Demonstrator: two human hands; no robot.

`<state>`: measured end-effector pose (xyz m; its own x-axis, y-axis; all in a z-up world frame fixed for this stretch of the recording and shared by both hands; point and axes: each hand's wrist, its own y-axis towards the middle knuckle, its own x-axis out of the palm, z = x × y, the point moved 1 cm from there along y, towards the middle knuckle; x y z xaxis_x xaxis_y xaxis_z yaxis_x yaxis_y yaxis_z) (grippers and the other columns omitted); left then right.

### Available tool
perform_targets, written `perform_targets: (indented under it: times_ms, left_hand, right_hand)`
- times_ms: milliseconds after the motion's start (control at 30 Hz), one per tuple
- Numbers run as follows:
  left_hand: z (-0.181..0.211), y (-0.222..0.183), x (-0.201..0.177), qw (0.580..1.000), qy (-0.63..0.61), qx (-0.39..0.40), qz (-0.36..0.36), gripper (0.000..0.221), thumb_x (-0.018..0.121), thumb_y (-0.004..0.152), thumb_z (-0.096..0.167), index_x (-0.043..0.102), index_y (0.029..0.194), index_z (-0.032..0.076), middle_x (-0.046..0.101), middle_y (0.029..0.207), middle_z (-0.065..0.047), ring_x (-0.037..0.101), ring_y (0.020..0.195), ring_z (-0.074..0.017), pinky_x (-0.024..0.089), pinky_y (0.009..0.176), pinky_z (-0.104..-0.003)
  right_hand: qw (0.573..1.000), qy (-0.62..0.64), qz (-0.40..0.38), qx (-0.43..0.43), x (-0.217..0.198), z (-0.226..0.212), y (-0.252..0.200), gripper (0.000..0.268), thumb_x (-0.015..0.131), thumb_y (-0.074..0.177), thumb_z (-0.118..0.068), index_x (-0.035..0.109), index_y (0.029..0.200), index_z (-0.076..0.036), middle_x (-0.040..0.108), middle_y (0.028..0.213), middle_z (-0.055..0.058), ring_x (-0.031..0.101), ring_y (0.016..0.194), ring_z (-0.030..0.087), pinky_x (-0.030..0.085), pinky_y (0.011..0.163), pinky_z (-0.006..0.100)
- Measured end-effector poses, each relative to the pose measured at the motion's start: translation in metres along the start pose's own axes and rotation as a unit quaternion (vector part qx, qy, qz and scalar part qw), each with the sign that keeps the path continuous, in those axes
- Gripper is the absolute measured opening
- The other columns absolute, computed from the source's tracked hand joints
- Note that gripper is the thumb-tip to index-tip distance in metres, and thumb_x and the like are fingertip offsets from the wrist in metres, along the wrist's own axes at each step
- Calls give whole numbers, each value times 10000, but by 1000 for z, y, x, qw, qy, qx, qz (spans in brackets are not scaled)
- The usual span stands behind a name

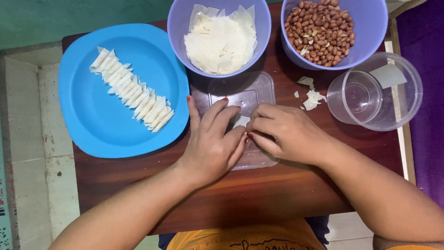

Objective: The person is manually wrapping individual peanuts in small square dough wrappers and rolling them into cylinders.

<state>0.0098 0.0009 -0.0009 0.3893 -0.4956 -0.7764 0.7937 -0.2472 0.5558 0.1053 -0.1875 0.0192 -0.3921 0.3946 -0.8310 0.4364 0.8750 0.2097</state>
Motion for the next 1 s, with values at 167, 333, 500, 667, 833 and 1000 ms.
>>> perform_targets:
  times_ms: [167,333,500,667,833,1000]
  left_hand:
    - [1,1,0,1000,-16,4,11,113,684,962,175,720,931,72,642,1245,-182,546,1285,-411,41,1098,-856]
    - [1,1,2,1000,-20,3,9,108,692,957,160,716,915,63,647,1242,-186,551,1275,-413,62,1089,-865]
    - [1,0,2,1000,-14,-6,-12,129,675,963,186,717,919,72,638,1257,-188,536,1291,-414,45,1081,-869]
    - [1,2,2,999,-24,-10,-20,147,678,966,204,718,931,67,629,1261,-201,522,1297,-428,23,1067,-880]
    - [0,1,3,999,-20,-12,-30,141,677,970,200,726,951,69,624,1259,-204,514,1304,-434,13,1059,-884]
    - [-1,0,4,999,-19,-11,-41,125,673,966,193,733,965,83,611,1269,-209,488,1341,-441,-10,1055,-887]
  right_hand:
    - [1000,4,2,4,2,1,0,95,656,930,-208,696,890,-132,656,894,62,702,761,293,565,651,389]
    - [1000,8,3,6,-3,-2,1,113,653,941,-218,689,907,-116,664,907,73,706,769,298,569,650,393]
    - [999,39,-16,14,-8,-3,3,147,588,886,-67,712,965,-65,655,958,123,703,792,363,577,661,441]
    - [999,19,-23,17,-8,-6,3,180,577,873,-36,722,978,-51,650,981,139,704,790,378,579,657,457]
    - [999,22,-23,27,-9,-6,4,180,581,873,-48,726,980,-46,643,988,140,706,792,380,584,659,459]
    - [999,26,-12,16,-11,-6,3,117,597,902,-144,692,912,-76,623,960,103,698,795,333,577,661,401]
